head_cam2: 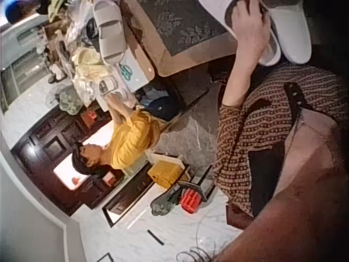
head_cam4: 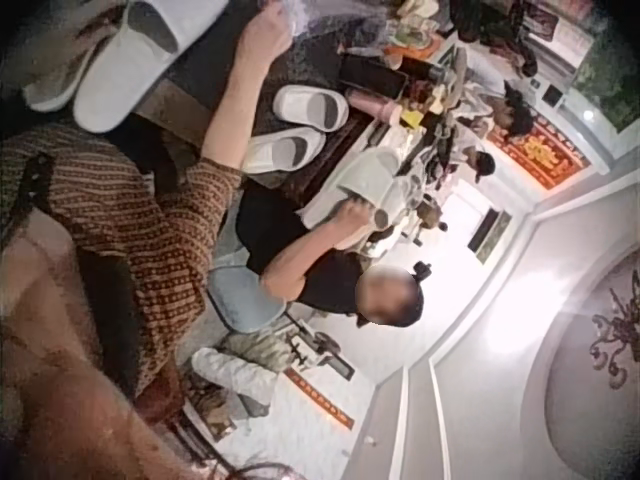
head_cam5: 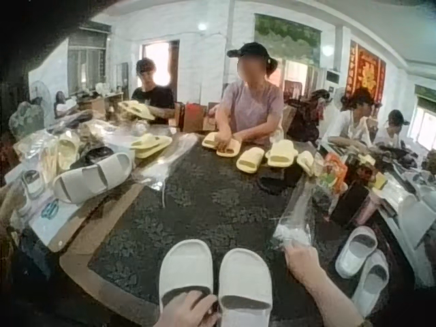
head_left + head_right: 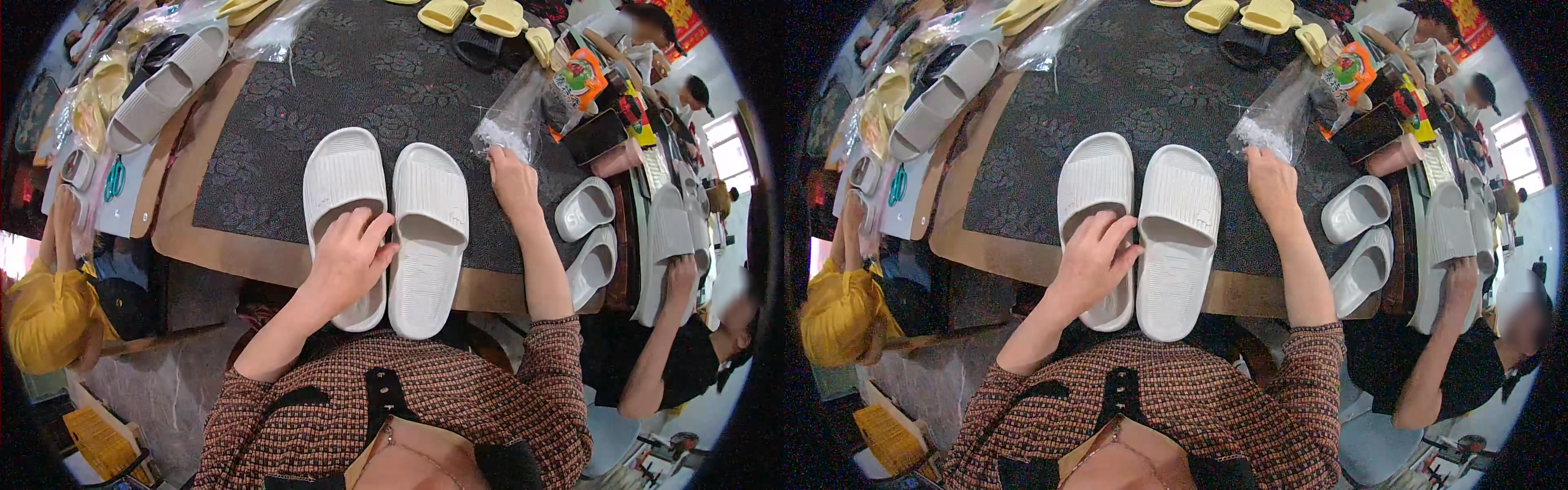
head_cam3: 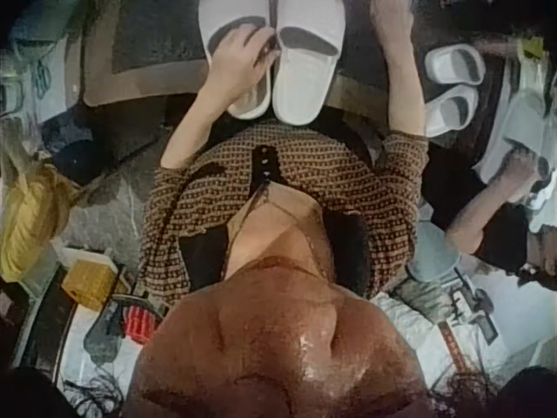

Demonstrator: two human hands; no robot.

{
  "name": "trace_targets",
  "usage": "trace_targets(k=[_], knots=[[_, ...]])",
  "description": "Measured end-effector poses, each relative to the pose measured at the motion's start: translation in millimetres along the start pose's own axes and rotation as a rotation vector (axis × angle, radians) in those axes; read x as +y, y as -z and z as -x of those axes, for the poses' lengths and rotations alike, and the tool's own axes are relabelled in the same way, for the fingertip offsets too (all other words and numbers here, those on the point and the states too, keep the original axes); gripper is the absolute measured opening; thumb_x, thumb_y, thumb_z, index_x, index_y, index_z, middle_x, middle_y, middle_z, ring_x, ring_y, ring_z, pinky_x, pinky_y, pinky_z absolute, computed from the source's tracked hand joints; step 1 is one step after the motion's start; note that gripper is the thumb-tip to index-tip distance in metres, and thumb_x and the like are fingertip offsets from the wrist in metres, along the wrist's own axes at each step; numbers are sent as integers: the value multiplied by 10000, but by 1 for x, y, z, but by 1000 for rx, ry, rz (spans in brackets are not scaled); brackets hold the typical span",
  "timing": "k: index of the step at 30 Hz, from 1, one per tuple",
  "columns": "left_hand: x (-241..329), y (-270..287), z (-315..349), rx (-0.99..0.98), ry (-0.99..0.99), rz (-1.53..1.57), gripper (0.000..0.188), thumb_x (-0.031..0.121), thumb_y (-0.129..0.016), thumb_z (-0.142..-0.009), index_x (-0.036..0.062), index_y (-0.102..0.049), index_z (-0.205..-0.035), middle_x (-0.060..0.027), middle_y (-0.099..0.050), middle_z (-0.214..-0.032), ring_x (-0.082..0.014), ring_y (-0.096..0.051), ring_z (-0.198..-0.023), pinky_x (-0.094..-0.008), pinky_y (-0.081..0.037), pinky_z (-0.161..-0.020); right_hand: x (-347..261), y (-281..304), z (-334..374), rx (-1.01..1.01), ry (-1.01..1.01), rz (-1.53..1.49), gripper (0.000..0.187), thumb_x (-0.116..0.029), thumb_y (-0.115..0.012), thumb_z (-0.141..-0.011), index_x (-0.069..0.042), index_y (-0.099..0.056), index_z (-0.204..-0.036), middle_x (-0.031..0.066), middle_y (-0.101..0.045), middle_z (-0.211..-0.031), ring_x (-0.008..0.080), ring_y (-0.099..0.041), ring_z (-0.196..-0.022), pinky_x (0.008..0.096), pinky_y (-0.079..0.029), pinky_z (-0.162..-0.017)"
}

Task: The person sits at a table in a workshop and assembles pairs of white and yellow plastic slippers. They pick up individual slipper halves, align them, and secure them together using small white plastic fasteners. The person handles the slippers one pair at a time, placing the finished pairs on the table.

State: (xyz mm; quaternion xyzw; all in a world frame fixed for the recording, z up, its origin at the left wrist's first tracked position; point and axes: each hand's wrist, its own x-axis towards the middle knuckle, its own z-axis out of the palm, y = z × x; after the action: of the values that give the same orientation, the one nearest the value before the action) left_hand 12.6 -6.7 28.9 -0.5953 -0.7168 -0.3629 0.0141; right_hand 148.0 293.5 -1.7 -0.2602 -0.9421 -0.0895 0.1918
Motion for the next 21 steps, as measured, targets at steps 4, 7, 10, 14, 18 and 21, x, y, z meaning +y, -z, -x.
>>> trace_targets(k=[4, 7, 10, 14, 18, 21], knots=[[7, 11, 3, -41, 45, 30, 386, 108, -699, -779, 21, -553, -1125, -141, -564, -1001, -329, -567, -888, -413, -470, -764, -4, 4, 3, 86, -1, -106, 106, -162, -528, -898, -72, -573, -934, 150, -633, -861, 348, -643, -701, 438, -527, -624], [8, 17, 7, -26, 85, 120, 367, 91, -698, -781, 9, -563, -1112, -148, -583, -990, -326, -585, -884, -405, -481, -759, -16, 21, 7, 77, -62, -224, 98, -149, -529, -897, -67, -575, -924, 151, -634, -887, 353, -640, -739, 435, -524, -634], [8, 23, 6, 46, 46, 151, 290, 52, -672, -793, -6, -593, -1066, -150, -598, -978, -300, -608, -852, -377, -500, -727, -19, 31, 11, 194, -49, -354, 69, -103, -549, -878, -59, -575, -924, 143, -614, -889, 347, -626, -763, 425, -513, -643], [11, 26, 3, 73, 89, 239, 246, 49, -674, -786, -13, -604, -1014, -153, -595, -948, -316, -599, -855, -390, -492, -721, -28, 49, 17, 190, -83, -479, 67, -44, -580, -846, -45, -568, -912, 132, -574, -908, 325, -604, -752, 397, -501, -652], [11, 24, 2, 82, 79, 275, 248, 43, -673, -786, -12, -606, -1018, -153, -594, -950, -317, -600, -848, -383, -498, -714, -31, 53, 22, 198, -107, -580, 73, -16, -596, -833, -25, -561, -897, 138, -551, -932, 307, -593, -762, 378, -494, -655], [12, 23, 2, 69, 81, 283, 250, 43, -672, -788, -13, -605, -1022, -152, -593, -959, -314, -600, -851, -380, -498, -720, -28, 53, 24, 224, -98, -603, 74, -9, -596, -833, -13, -558, -896, 148, -550, -937, 307, -593, -786, 376, -491, -667]])
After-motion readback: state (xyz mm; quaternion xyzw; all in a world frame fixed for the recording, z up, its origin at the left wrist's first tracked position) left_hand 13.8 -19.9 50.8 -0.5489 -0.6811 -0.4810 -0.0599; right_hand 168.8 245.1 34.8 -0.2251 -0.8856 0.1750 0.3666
